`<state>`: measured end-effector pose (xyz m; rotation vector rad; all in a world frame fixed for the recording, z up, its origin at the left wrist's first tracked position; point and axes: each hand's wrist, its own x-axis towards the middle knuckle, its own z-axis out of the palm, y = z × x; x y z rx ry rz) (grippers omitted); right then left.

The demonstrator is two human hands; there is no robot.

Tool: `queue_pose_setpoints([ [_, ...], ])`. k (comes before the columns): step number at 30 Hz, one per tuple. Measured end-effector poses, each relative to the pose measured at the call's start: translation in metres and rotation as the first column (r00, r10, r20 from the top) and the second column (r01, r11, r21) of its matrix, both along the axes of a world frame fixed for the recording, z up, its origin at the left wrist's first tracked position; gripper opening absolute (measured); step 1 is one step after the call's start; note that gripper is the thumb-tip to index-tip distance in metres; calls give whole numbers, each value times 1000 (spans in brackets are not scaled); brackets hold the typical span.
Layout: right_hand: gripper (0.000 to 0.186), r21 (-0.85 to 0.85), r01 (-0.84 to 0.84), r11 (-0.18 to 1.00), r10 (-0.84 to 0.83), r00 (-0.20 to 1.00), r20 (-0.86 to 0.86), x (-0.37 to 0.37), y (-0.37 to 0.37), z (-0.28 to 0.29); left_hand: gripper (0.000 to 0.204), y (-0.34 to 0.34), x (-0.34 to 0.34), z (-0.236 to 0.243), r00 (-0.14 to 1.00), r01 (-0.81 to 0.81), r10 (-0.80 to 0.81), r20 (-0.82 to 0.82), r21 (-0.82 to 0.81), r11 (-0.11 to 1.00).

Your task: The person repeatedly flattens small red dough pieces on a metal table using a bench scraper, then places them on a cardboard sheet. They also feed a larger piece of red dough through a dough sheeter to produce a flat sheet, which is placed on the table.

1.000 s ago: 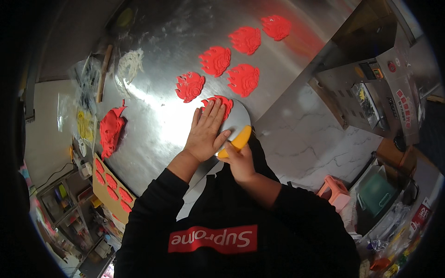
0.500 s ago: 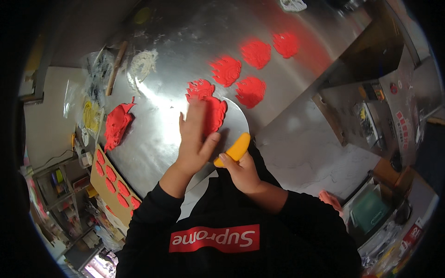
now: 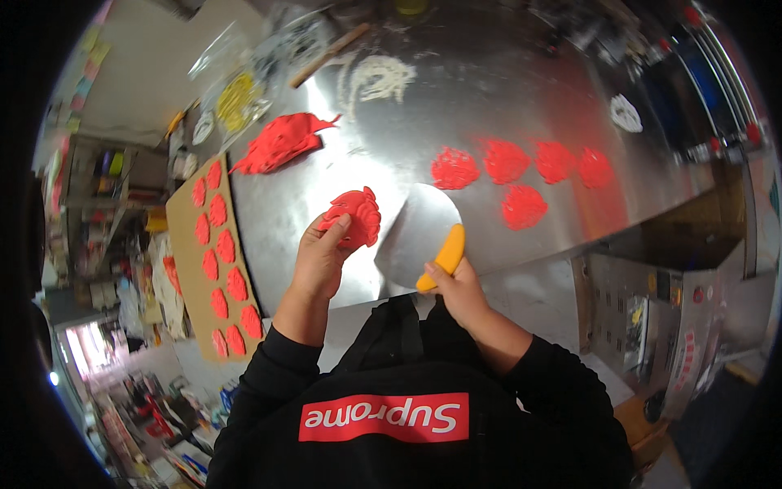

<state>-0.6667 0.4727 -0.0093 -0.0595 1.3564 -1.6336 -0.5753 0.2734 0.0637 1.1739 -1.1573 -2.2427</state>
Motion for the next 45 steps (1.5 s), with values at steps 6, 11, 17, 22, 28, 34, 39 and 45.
queue_pose_setpoints([
  [6, 35, 230, -233, 945, 233, 972, 26, -26, -32, -23, 36, -6, 68, 42, 976, -117, 144, -162, 161, 980],
  [11, 39, 616, -80, 783, 566, 503, -654, -46, -54, 10, 39, 3, 112, 63, 931, -239, 270, -247, 149, 960],
  [17, 50, -531, -450, 718, 457, 880, -127, 100, -118, 74, 35, -2, 161, 67, 907, -258, 290, -306, 139, 956],
  [22, 52, -434, -470, 768, 433, 881, -190, 214, -164, 110, 33, -18, 242, 67, 913, -273, 298, -280, 125, 954],
  [28, 49, -373, -448, 813, 266, 854, -446, 314, -197, 99, 30, -40, 332, 57, 895, -333, 355, -269, 127, 934],
  [34, 46, -354, -414, 839, 344, 907, -244, 352, -213, 92, 29, -60, 377, 48, 889, -344, 385, -248, 195, 919],
  [39, 47, -308, -545, 779, 492, 838, -238, 370, -240, 75, 29, -70, 406, 35, 797, -467, 530, -288, 262, 845],
  [45, 58, -144, -679, 720, 627, 725, -286, 376, -244, 56, 31, -162, 506, -15, 871, -450, 468, -151, 139, 882],
])
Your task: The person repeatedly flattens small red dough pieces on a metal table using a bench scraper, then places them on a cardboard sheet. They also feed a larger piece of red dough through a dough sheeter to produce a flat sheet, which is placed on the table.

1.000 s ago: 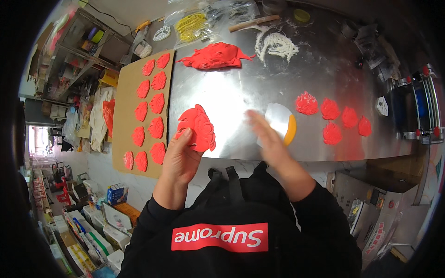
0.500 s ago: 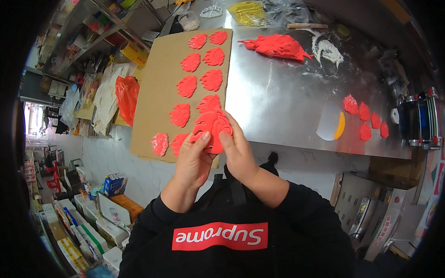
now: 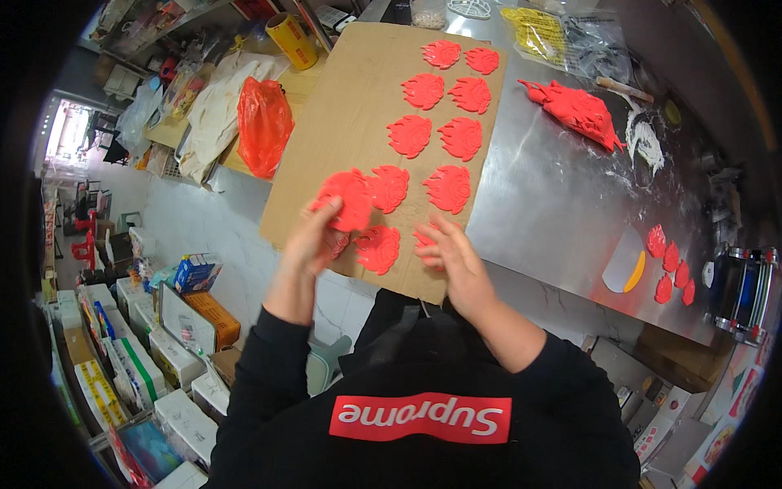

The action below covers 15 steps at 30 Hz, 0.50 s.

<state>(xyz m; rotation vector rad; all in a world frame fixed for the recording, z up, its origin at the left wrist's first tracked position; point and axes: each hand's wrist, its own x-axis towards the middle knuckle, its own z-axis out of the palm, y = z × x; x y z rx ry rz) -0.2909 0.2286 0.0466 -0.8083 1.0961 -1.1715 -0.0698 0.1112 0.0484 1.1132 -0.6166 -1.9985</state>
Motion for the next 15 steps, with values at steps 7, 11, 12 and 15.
queue_pose_setpoints([
  [7, 45, 308, 372, 876, -325, 926, -194, 2, 16, -6, 27, -109, 60, -82, 869, 231, -268, 417, 139, 963],
  [11, 43, 324, 447, 834, -409, 894, -180, 19, 26, -6, 24, -119, 62, -87, 815, 323, -368, 446, 176, 930],
  [12, 43, 321, 450, 833, -414, 893, -179, 24, 27, -7, 24, -120, 62, -86, 815, 341, -384, 434, 178, 923],
  [15, 43, 302, 467, 831, -430, 884, -183, 34, 28, -8, 25, -121, 62, -81, 810, 390, -422, 407, 163, 906],
])
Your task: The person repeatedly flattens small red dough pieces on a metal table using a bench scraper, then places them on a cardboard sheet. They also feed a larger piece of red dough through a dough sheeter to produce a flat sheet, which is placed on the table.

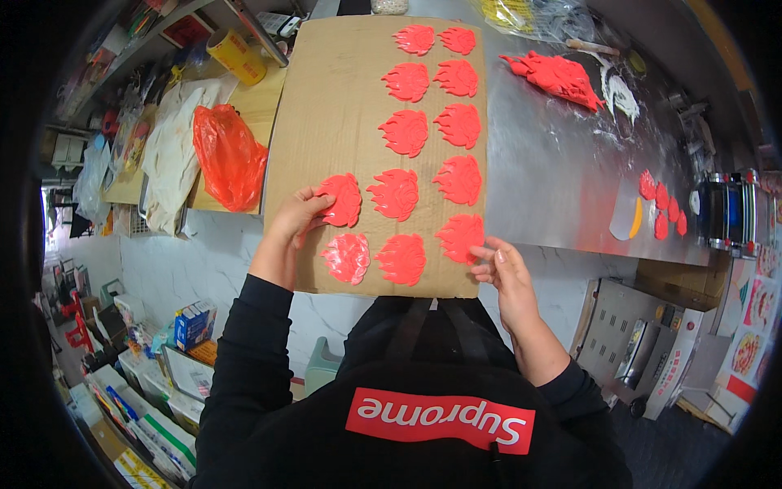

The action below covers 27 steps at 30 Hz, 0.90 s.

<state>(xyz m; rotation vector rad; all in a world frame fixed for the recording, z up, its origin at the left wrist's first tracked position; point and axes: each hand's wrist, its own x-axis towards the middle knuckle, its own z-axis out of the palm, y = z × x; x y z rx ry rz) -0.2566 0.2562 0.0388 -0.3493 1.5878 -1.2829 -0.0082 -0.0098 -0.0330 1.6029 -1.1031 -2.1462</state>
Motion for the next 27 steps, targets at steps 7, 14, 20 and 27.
queue_pose_setpoints([
  [7, 42, 2, 64, 998, -64, 998, -10, 20, 0, -3, 22, 7, -6, -6, 1000, 5, -8, -26, -131, 991],
  [14, 43, -9, 71, 997, -71, 997, 8, 25, -4, -4, 19, 4, -8, -3, 999, 8, -9, -39, -33, 999],
  [20, 42, -12, 81, 997, -81, 996, 22, 23, -6, -4, 34, 12, -13, 17, 778, 506, -204, 594, -400, 765],
  [27, 40, -1, 93, 996, -93, 996, 17, 24, -9, -3, 65, 19, -42, 16, 626, 779, 65, 777, -627, -8],
])
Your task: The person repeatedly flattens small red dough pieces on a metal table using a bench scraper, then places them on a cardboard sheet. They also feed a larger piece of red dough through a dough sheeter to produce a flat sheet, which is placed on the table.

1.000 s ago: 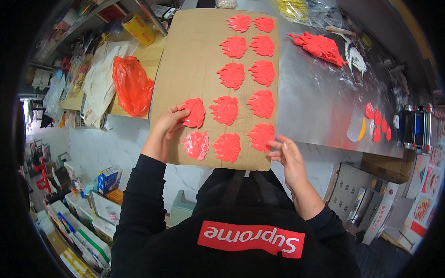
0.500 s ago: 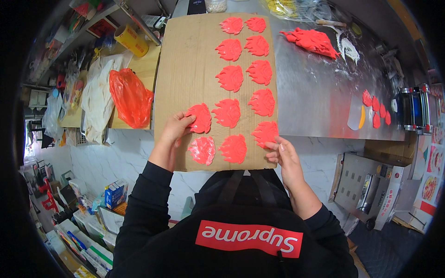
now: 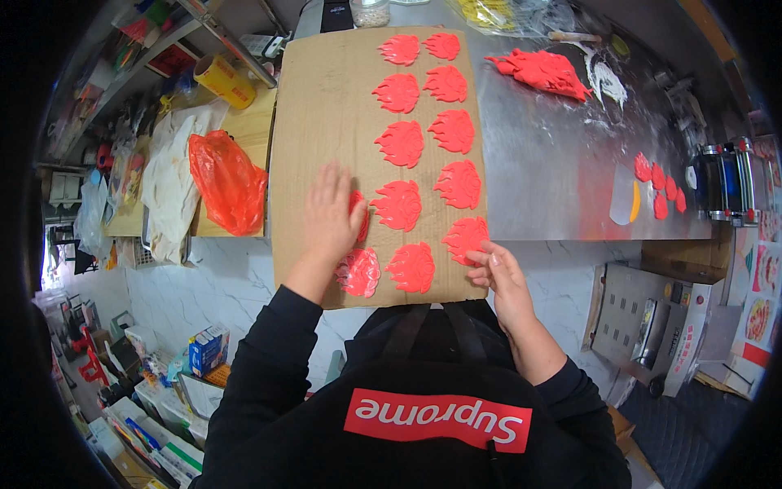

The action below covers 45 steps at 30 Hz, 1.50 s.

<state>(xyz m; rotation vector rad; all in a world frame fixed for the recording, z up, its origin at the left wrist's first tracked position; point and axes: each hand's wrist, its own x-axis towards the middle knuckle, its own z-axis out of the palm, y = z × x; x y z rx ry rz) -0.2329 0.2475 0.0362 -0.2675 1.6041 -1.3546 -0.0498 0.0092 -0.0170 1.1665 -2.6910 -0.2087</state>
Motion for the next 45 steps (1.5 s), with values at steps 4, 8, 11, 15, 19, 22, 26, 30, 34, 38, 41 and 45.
queue_pose_setpoints([
  [4, 40, -4, -9, 1000, 9, 1000, -6, -1, 3, 0, 70, 4, -16, -21, 980, 152, -169, 110, 147, 977],
  [8, 41, 8, 14, 1000, -14, 1000, -19, -4, 7, -2, 68, 5, -9, -32, 990, 124, -130, 46, 113, 986],
  [11, 41, 5, 31, 1000, -31, 999, -13, -5, 9, -4, 64, 5, -3, -36, 991, 111, -117, 60, 91, 990],
  [15, 41, 7, 26, 1000, -26, 1000, -5, -5, 10, -6, 59, 5, -2, -37, 990, 108, -117, 78, 106, 988],
  [19, 41, 5, 27, 1000, -27, 1000, 0, -7, 10, -5, 56, 7, -4, -37, 990, 98, -107, 90, 103, 990],
  [22, 40, 33, 45, 998, -45, 999, -2, -10, 11, -3, 55, 7, -6, -39, 997, 73, -74, 2, 78, 994],
  [26, 40, 10, 46, 999, -46, 999, 6, -19, 20, -1, 57, 6, -10, -47, 997, 14, -20, 80, 81, 997],
  [30, 38, 23, 148, 989, -143, 978, -152, -68, 49, -10, 59, 4, -12, -44, 999, -48, 46, 26, 81, 996],
  [34, 35, 77, 379, 922, -295, 818, -493, -191, 101, -37, 63, 7, -26, -18, 984, -134, 133, -117, -1, 991],
  [38, 48, 347, 659, 667, 155, 332, -930, -325, 157, -64, 62, 38, -72, 16, 984, -87, 79, -162, -46, 995],
  [41, 55, 517, 565, 643, 274, 461, -844, -395, 177, -72, 60, 85, -123, 33, 986, -49, 41, -161, -45, 998],
  [45, 52, 418, 373, 829, 140, 584, -800, -439, 173, -79, 58, 147, -226, 36, 975, 43, -40, -220, 12, 999],
])
